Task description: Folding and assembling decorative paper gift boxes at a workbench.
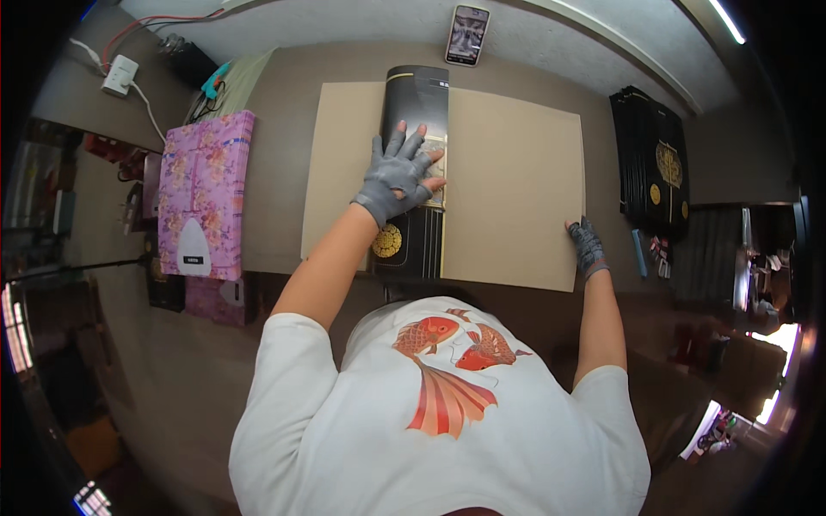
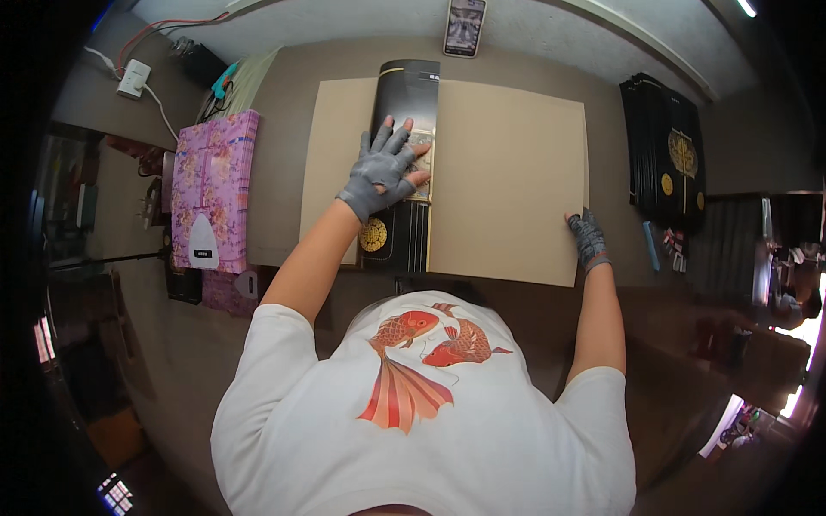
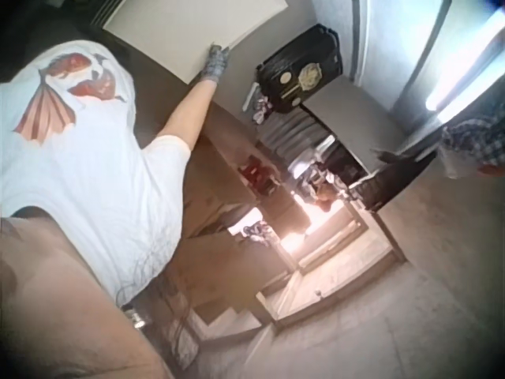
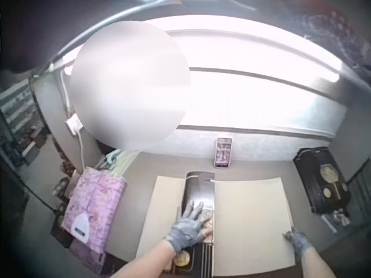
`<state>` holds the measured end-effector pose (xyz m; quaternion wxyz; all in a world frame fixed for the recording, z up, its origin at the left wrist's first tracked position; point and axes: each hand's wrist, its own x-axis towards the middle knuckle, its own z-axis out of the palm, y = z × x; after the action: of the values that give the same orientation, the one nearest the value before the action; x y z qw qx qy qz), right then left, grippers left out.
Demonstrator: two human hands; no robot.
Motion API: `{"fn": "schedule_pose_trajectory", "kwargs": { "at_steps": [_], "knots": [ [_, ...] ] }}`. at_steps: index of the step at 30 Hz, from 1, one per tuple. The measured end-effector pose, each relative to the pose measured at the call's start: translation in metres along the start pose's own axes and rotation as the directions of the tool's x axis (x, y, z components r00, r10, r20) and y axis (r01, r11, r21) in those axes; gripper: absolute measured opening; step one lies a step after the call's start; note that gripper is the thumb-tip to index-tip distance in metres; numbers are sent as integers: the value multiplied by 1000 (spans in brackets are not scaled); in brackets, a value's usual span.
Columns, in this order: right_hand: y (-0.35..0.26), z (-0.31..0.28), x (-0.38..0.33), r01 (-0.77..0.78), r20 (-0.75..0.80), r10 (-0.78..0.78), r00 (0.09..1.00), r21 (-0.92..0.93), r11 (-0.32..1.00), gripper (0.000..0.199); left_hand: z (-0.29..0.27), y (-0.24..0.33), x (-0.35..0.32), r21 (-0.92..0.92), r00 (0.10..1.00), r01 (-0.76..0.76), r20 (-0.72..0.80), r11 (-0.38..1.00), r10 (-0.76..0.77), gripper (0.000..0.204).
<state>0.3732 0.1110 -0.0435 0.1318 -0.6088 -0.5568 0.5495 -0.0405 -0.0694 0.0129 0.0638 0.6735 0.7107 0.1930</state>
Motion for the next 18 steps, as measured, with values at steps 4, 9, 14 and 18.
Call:
{"fn": "schedule_pose_trajectory", "kwargs": {
  "at_steps": [4,9,14,18],
  "knots": [
    [14,-1,7,22,-122,-35,992,-105,994,75,12,-4,-2,155,993,-15,115,988,-3,63],
    [6,5,2,38,-129,-49,990,-90,995,75,19,-2,-7,258,978,-54,208,964,-1,69],
    [-8,15,-12,26,-107,-30,994,-32,999,71,31,-4,-13,306,987,-77,157,949,30,71],
    [25,-11,5,108,-113,-115,987,-65,992,72,31,4,-6,307,977,-92,211,947,27,70]
  ]
}}
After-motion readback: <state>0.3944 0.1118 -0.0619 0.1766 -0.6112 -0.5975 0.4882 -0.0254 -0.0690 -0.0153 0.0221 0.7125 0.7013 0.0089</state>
